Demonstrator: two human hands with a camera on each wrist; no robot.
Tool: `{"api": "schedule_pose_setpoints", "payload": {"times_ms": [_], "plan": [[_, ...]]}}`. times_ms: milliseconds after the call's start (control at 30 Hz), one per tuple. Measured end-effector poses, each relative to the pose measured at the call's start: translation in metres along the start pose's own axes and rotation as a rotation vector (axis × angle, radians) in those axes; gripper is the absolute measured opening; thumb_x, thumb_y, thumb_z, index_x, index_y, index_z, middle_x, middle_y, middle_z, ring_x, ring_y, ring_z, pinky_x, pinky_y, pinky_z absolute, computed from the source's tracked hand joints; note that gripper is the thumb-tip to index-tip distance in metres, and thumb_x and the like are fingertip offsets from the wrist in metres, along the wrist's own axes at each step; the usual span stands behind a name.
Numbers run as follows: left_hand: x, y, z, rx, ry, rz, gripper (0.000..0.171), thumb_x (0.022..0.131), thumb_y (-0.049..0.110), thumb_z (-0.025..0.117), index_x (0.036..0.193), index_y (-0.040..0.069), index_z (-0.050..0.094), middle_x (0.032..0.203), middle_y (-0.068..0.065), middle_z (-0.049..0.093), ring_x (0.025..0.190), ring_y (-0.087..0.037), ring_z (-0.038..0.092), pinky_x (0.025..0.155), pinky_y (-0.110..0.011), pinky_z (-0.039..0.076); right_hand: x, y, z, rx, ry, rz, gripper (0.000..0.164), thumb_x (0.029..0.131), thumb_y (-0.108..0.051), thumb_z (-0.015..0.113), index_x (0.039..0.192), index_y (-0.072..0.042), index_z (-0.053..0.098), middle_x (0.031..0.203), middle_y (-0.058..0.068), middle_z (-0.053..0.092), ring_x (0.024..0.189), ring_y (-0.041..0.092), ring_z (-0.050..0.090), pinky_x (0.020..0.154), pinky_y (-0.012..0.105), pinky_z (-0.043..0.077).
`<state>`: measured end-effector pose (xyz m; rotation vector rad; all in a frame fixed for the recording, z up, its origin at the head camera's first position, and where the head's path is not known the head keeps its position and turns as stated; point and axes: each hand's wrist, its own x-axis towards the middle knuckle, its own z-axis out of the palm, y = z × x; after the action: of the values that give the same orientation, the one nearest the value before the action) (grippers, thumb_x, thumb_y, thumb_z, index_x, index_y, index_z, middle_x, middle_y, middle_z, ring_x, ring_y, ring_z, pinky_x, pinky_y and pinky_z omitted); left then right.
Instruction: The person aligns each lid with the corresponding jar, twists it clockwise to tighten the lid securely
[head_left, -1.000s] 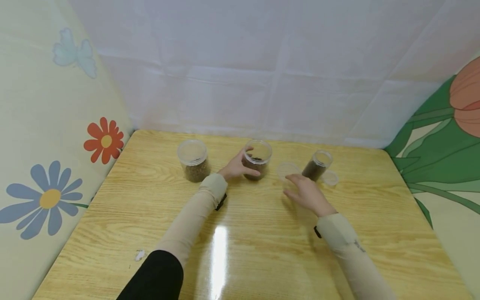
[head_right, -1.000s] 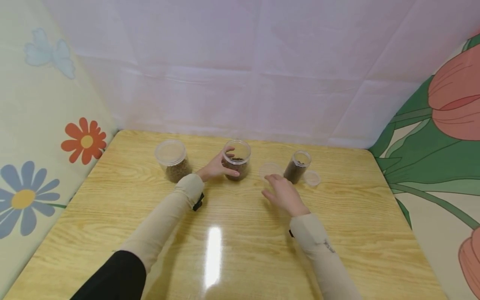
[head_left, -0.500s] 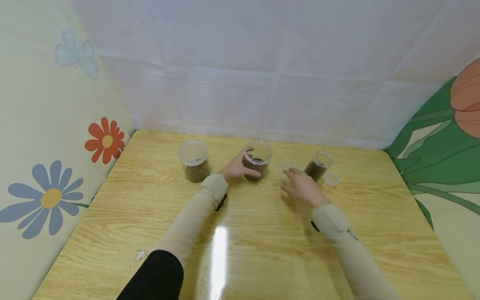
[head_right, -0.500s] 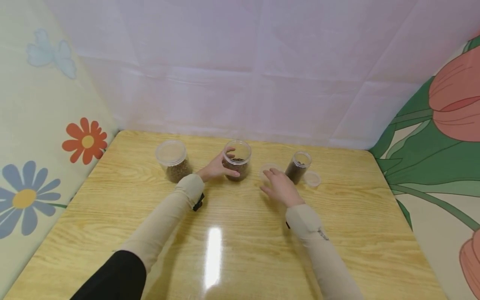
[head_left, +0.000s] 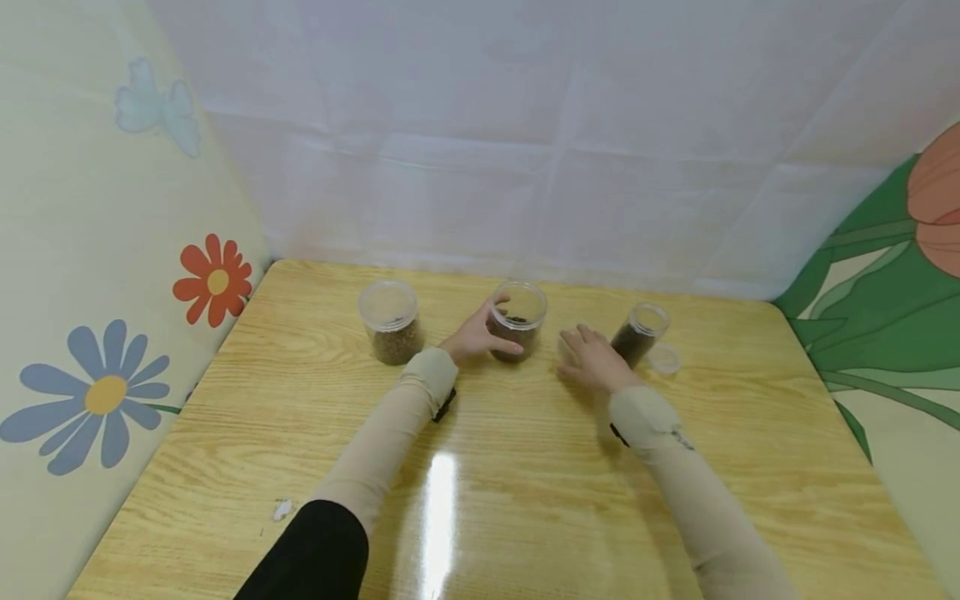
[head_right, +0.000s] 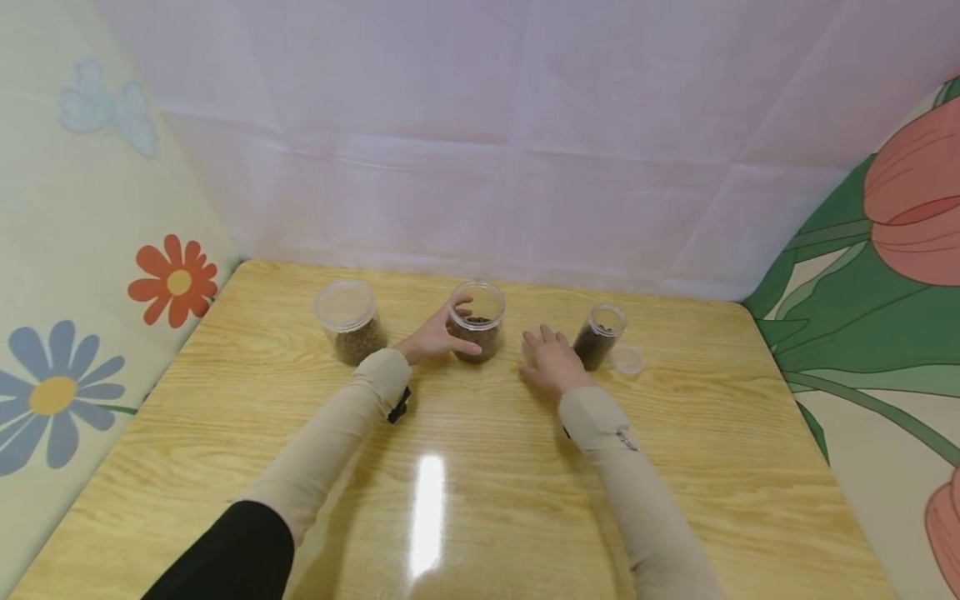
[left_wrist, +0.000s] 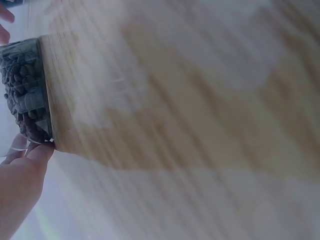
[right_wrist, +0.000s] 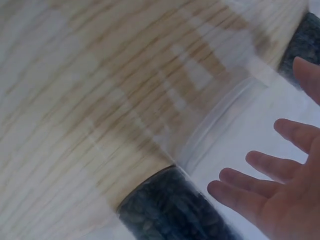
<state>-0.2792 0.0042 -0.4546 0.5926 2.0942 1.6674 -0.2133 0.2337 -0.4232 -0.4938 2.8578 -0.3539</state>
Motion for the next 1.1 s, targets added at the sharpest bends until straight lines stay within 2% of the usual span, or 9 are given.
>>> {"api": "schedule_pose_setpoints", "payload": {"times_ms": [133, 300, 467, 700, 1100], "plan": [[0.002, -0.002, -0.002, -0.031, -0.025, -0.011, 0.096, 0.073, 0.007, 0.076, 0.145, 0.009, 0.013, 0.145, -0.015, 0.026, 0.126, -0.026, 0.032, 0.104, -0.042, 0.026, 0.008, 0.004, 0.003, -0.009, -0.03, 0.018, 0.064, 0.089, -0.026, 0.057, 0.137, 0.007, 0.031, 0.137, 0.038, 0.021, 0.123, 0.054, 0.023, 0.099, 0.059, 0.023], [0.005, -0.006, -0.003, -0.046, -0.053, -0.015, 0.098, 0.072, 0.01, 0.076, 0.145, 0.008, 0.01, 0.146, -0.017, 0.022, 0.127, -0.03, 0.03, 0.104, -0.046, 0.023, 0.011, 0.005, 0.006, -0.008, -0.059, 0.076, 0.063, 0.091, -0.026, 0.054, 0.14, 0.004, 0.027, 0.139, 0.037, 0.019, 0.122, 0.057, 0.021, 0.098, 0.06, 0.025], [0.003, -0.005, -0.002, -0.008, -0.027, -0.016, 0.097, 0.072, 0.011, 0.077, 0.145, 0.011, 0.013, 0.146, -0.013, 0.024, 0.127, -0.026, 0.031, 0.104, -0.044, 0.025, 0.014, 0.006, 0.008, 0.006, -0.023, 0.084, 0.061, 0.09, -0.025, 0.056, 0.138, 0.005, 0.031, 0.136, 0.036, 0.026, 0.121, 0.055, 0.024, 0.097, 0.06, 0.027], [0.003, -0.007, -0.002, 0.017, -0.002, -0.004, 0.096, 0.072, 0.012, 0.077, 0.145, 0.012, 0.015, 0.146, -0.01, 0.026, 0.128, -0.024, 0.031, 0.103, -0.043, 0.027, 0.02, 0.006, 0.01, -0.048, 0.021, 0.069, 0.058, 0.088, -0.024, 0.059, 0.133, 0.007, 0.038, 0.126, 0.035, 0.036, 0.113, 0.053, 0.034, 0.091, 0.058, 0.035], [0.002, -0.006, -0.001, -0.003, -0.007, 0.005, 0.097, 0.072, 0.009, 0.077, 0.145, 0.011, 0.013, 0.144, -0.014, 0.027, 0.127, -0.024, 0.032, 0.104, -0.042, 0.025, 0.024, 0.002, 0.007, -0.01, 0.0, 0.111, 0.06, 0.087, -0.023, 0.061, 0.134, 0.005, 0.037, 0.128, 0.033, 0.035, 0.115, 0.05, 0.032, 0.09, 0.057, 0.036]]}}
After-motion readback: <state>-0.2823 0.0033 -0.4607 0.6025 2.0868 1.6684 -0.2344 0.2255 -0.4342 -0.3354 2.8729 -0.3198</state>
